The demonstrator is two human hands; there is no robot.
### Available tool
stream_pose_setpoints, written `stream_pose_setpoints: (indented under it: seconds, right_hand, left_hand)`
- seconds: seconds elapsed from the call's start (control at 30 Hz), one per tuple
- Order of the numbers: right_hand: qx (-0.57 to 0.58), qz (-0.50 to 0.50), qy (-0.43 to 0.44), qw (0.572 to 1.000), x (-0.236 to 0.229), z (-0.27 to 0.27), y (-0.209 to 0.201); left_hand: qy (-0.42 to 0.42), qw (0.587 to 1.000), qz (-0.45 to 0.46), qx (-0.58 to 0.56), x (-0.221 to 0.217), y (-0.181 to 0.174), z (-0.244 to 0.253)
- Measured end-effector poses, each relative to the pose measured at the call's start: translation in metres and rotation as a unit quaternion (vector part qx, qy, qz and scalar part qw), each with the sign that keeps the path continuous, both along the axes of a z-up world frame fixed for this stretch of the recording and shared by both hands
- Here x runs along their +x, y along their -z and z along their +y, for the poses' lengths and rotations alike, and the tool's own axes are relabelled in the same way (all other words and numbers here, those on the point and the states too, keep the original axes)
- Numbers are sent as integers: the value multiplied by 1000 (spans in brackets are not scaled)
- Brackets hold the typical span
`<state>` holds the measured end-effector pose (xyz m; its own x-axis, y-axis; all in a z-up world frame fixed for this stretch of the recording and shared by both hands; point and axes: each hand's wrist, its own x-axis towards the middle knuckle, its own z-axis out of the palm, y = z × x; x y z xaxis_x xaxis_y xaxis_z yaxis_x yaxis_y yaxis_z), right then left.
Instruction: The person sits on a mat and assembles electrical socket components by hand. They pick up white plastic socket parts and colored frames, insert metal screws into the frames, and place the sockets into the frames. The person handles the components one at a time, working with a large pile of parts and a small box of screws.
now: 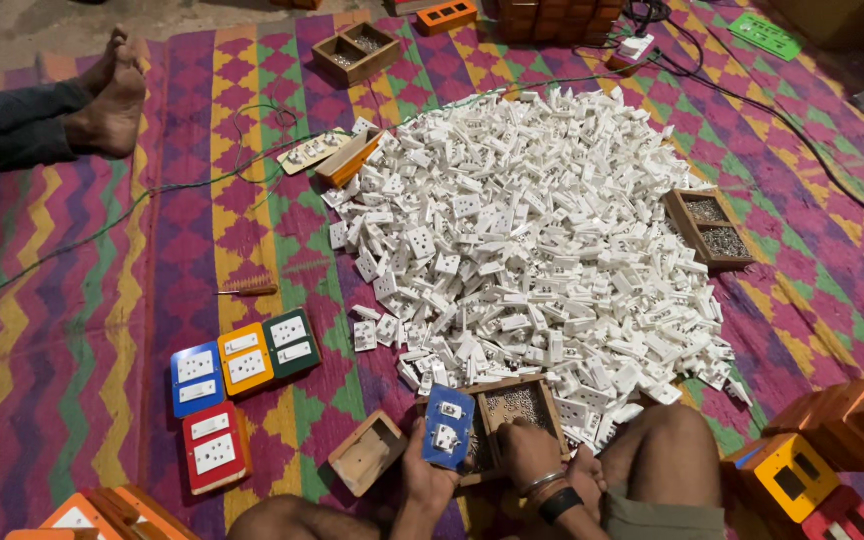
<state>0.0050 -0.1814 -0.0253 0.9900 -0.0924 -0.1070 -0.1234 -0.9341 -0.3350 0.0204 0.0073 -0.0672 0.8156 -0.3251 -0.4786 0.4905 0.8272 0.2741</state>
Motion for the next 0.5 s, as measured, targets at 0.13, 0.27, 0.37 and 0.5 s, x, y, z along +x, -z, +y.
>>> stream_pose_setpoints:
  seconds: [0.13,0.27,0.37,0.5]
  right_hand:
    - [61,-34,52,996,-5,4,-20]
    - [181,-78,101,975,7,-4,-23]
    - [283,-123,110,945,8,-9,-9]
    - [364,-77,121,920,6,-9,-2]
  left_hand:
    - [6,1000,-1,17,-5,2,0]
    - [9,998,24,60,1,2,-5]
    - [13,998,-20,52,-4,11,-4]
    - [23,999,-27,40,-5,15,-6]
